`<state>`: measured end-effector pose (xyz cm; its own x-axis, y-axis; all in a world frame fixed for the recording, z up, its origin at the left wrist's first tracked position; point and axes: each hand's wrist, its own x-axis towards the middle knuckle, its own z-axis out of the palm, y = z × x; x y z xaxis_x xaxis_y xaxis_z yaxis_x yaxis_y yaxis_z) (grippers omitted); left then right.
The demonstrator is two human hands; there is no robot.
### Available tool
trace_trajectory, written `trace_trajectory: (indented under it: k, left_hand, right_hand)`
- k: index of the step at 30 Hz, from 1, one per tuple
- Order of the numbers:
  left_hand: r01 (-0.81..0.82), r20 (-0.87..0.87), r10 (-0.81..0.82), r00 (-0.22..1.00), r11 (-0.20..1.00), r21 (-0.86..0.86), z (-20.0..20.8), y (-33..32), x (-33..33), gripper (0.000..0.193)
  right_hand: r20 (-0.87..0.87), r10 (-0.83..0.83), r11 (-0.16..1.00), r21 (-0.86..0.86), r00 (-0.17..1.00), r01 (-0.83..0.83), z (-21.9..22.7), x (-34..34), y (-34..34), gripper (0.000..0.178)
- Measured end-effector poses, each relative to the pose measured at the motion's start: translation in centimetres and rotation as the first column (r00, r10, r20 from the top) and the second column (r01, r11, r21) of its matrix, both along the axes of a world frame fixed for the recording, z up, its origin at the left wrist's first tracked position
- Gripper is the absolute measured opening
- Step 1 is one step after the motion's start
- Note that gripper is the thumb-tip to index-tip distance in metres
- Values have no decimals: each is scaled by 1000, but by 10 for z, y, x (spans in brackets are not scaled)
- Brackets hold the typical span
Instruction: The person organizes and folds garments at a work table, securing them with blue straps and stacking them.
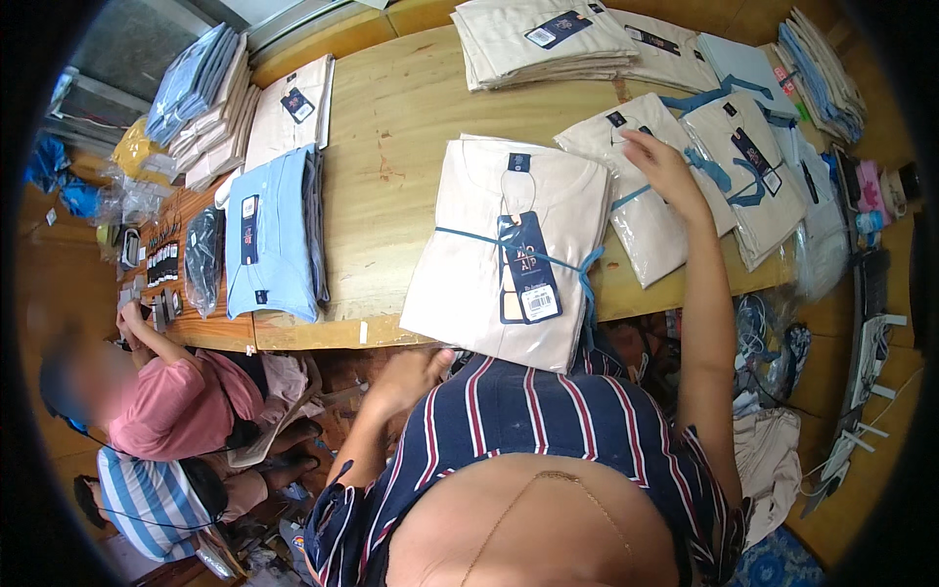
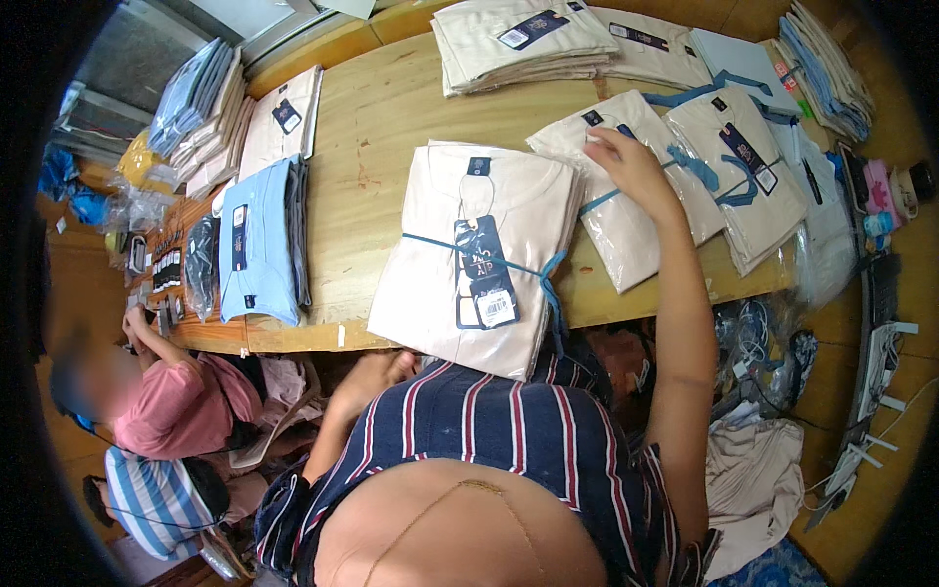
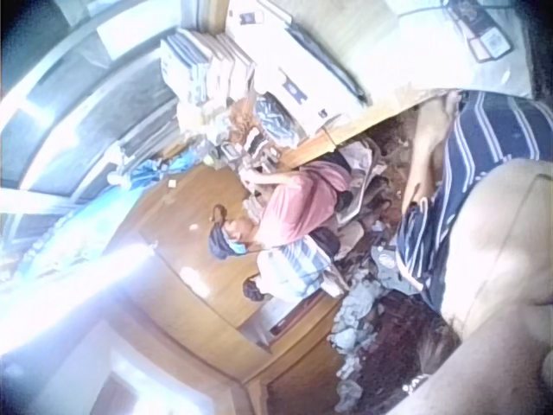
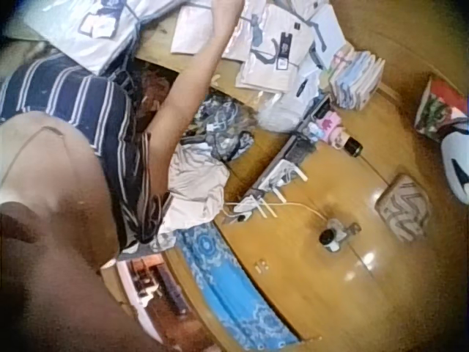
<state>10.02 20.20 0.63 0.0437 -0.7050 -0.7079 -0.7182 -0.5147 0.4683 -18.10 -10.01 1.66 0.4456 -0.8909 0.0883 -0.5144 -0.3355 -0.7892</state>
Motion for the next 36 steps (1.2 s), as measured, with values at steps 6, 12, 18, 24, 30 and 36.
trace_trajectory:
  k: [6,12,18,24,30,36]
  left_hand:
    - [-591,-453,478,753,793,-147,-31,-30,16,71]
    - [-881,-700,651,295,468,64,-17,-59,104,68]
    - [-647,-562,541,626,762,14,-7,-116,96,67]
    - [-243,-421,136,897,947,-212,-2,-194,90,63]
    - [346,385,421,822,168,-923,-7,-215,77,42]
    - [-640,-581,637,507,-173,-749,-44,-92,63,15]
  right_hand:
    - [-309,384,920,208,870,-332,9,104,-3,61]
    - [-64,339,702,681,939,-207,-3,65,63,74]
    - [569,-335,802,591,751,-90,-54,92,126,75]
    - [629,-459,744,658,627,-116,-37,69,164,55]
    - [239,-306,914,345,922,214,-55,-16,97,19]
    - [576,-76,896,398,814,-197,-75,83,29,17]
